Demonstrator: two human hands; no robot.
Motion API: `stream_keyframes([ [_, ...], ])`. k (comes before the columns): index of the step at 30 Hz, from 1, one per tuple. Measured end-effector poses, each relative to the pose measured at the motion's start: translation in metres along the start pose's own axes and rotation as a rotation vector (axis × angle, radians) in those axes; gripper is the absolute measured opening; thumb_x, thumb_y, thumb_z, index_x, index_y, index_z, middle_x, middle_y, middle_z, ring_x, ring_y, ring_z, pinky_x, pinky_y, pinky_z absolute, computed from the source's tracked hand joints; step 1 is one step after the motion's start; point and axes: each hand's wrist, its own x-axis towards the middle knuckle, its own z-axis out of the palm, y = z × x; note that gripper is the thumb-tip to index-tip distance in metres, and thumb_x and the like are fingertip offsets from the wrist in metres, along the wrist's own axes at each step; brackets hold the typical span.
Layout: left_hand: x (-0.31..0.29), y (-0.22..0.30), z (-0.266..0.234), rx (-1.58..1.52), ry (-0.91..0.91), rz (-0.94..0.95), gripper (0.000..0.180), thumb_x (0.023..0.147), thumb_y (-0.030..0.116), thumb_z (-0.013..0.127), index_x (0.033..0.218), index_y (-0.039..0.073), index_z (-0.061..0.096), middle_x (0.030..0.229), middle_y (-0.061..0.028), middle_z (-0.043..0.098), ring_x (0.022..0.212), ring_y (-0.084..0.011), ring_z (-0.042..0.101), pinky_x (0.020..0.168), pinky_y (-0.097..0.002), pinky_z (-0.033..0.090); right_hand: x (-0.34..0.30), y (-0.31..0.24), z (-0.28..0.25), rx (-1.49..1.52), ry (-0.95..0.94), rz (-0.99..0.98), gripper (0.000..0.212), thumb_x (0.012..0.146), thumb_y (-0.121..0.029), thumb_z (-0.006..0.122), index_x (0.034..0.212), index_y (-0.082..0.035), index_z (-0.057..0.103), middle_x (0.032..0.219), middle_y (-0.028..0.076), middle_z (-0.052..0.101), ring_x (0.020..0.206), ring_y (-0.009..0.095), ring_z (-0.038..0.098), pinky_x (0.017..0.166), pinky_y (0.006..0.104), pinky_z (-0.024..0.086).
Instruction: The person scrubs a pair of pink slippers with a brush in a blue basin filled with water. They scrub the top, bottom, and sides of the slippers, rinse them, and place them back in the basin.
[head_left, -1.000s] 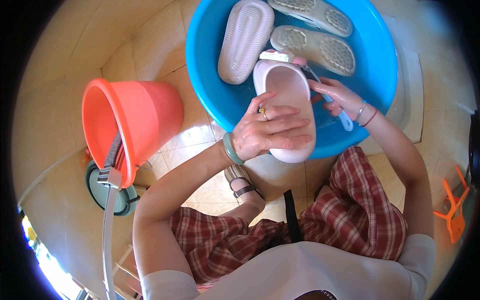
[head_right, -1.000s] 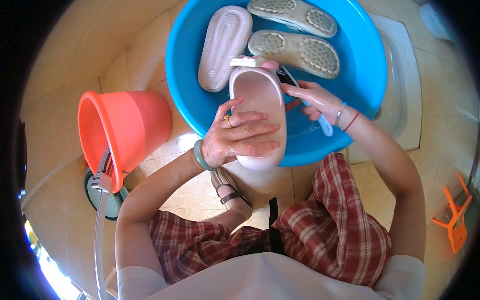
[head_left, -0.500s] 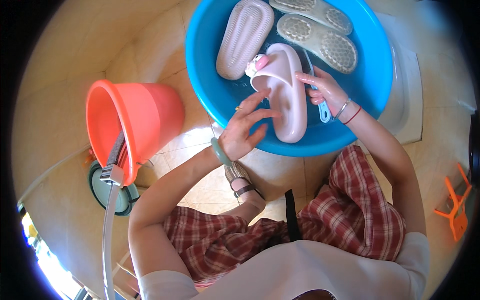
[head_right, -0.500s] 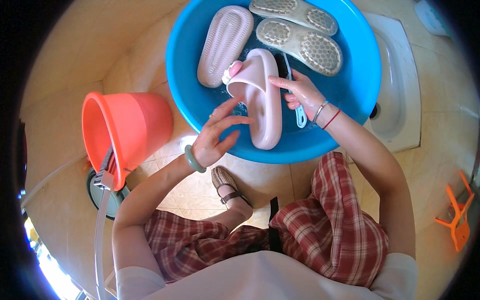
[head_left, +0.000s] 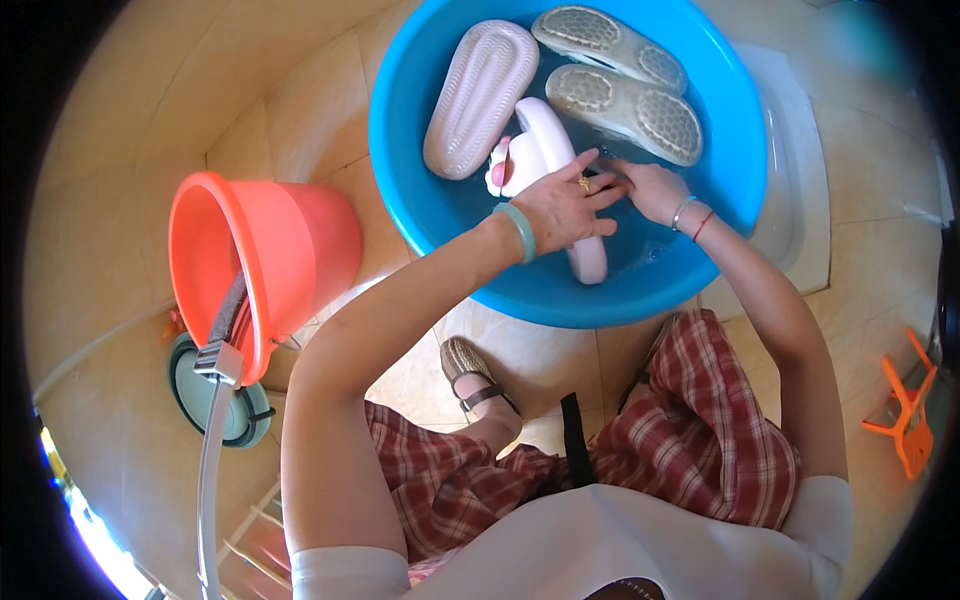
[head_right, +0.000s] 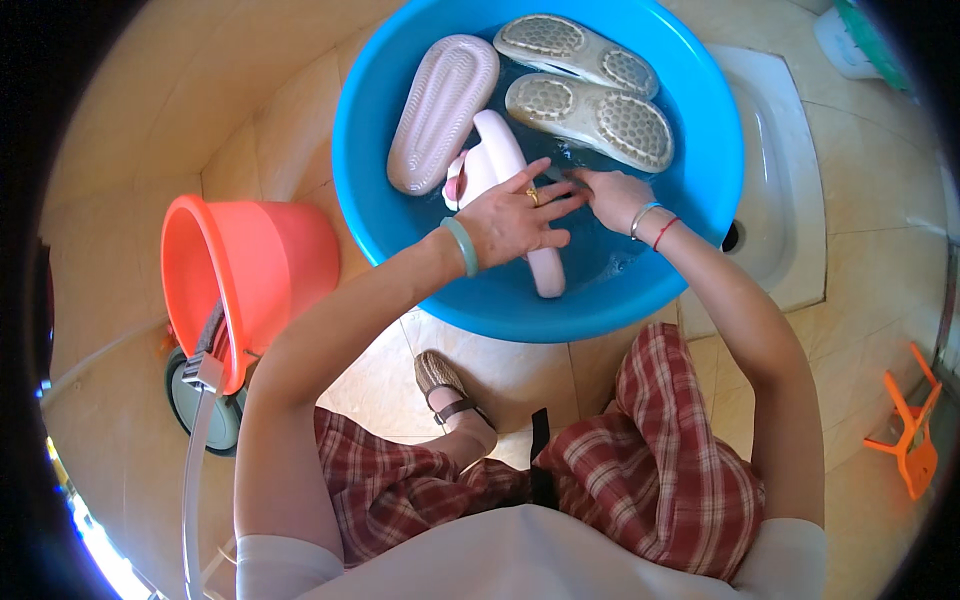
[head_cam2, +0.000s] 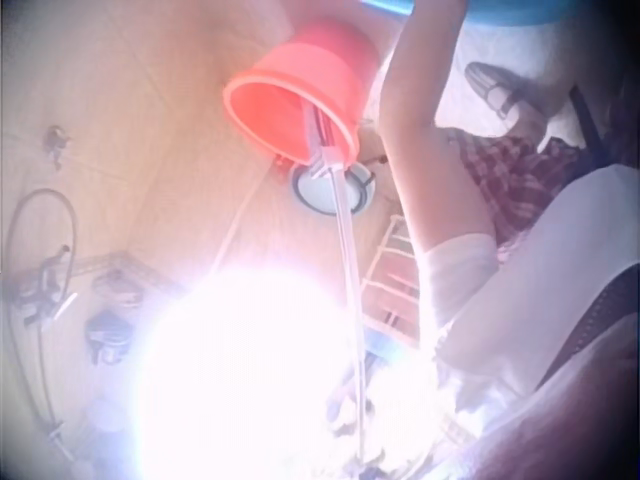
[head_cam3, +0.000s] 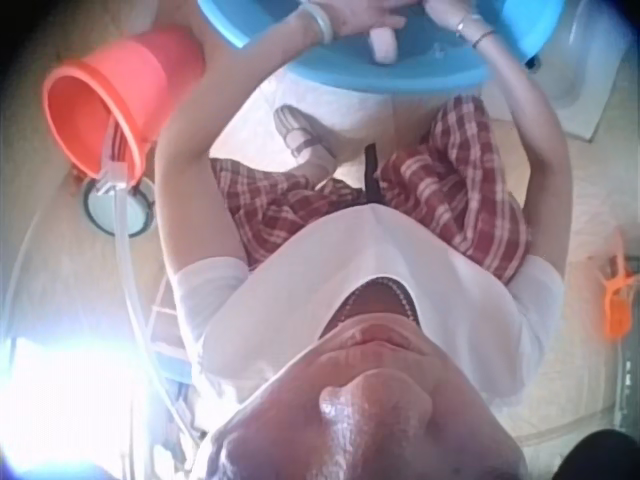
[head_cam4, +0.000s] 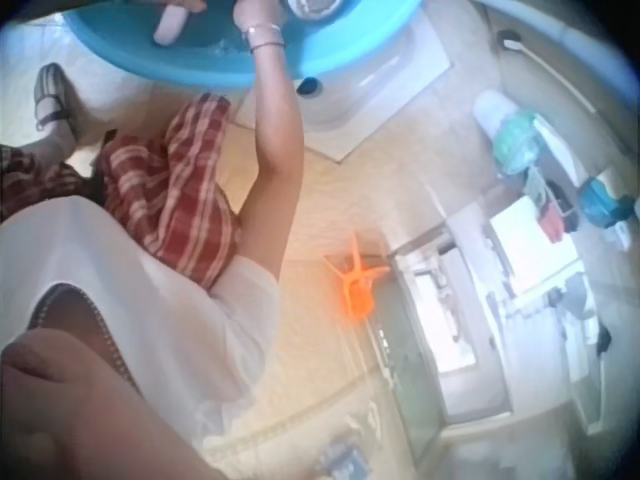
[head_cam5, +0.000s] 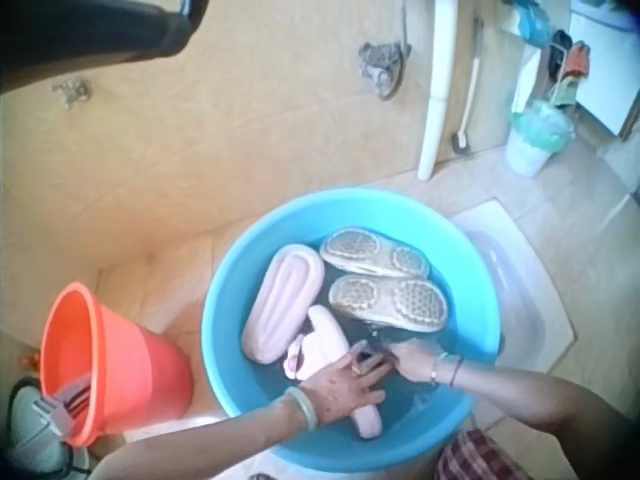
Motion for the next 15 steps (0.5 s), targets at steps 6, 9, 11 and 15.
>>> stream_keyframes([
  [6,0.017,-0.03,-0.06,-0.475,0.518,-0.279,0.041,0.075,0.021,0.076,0.11,0.012,0.057,0.094,-0.0099,0.066,0.086,-0.0297,0.066,0.083,-0.0409,0.054,-0.026,0.003,-0.04,-0.036,0.037,-0.129,0.035,0.092,-0.019,0.058,0.127,-0.014,0.06,0.096,0.014,0.067,0.084,0.027,0.065,0.073,0.0377,0.052],
  [9,0.018,-0.048,-0.074,-0.929,0.533,-0.744,0.047,0.087,0.033,0.073,0.118,0.005,0.054,0.102,-0.0157,0.067,0.092,-0.0258,0.068,0.078,-0.036,0.057,-0.056,-0.044,-0.064,0.254,0.042,0.077,0.045,0.093,-0.014,0.061,0.137,-0.014,0.053,0.08,0.004,0.062,0.067,0.009,0.053,0.064,0.0268,0.049],
  [11,0.019,-0.062,-0.071,-1.125,0.668,-0.899,0.054,0.087,0.034,0.073,0.125,0.003,0.052,0.109,-0.0147,0.066,0.096,-0.0244,0.067,0.082,-0.0368,0.057,-0.072,-0.057,-0.07,0.394,0.173,0.132,0.046,0.095,-0.013,0.06,0.14,-0.014,0.051,0.083,0.002,0.062,0.067,0.007,0.052,0.063,0.0236,0.048],
  [15,0.007,-0.078,-0.05,-1.67,0.667,-0.981,0.057,0.086,0.032,0.074,0.13,0.006,0.051,0.115,-0.0127,0.065,0.101,-0.0239,0.066,0.085,-0.0373,0.057,-0.064,-0.077,-0.059,0.553,0.526,-0.244,0.044,0.097,-0.01,0.057,0.14,-0.014,0.051,0.091,0.0,0.063,0.069,0.003,0.05,0.064,0.0192,0.047],
])
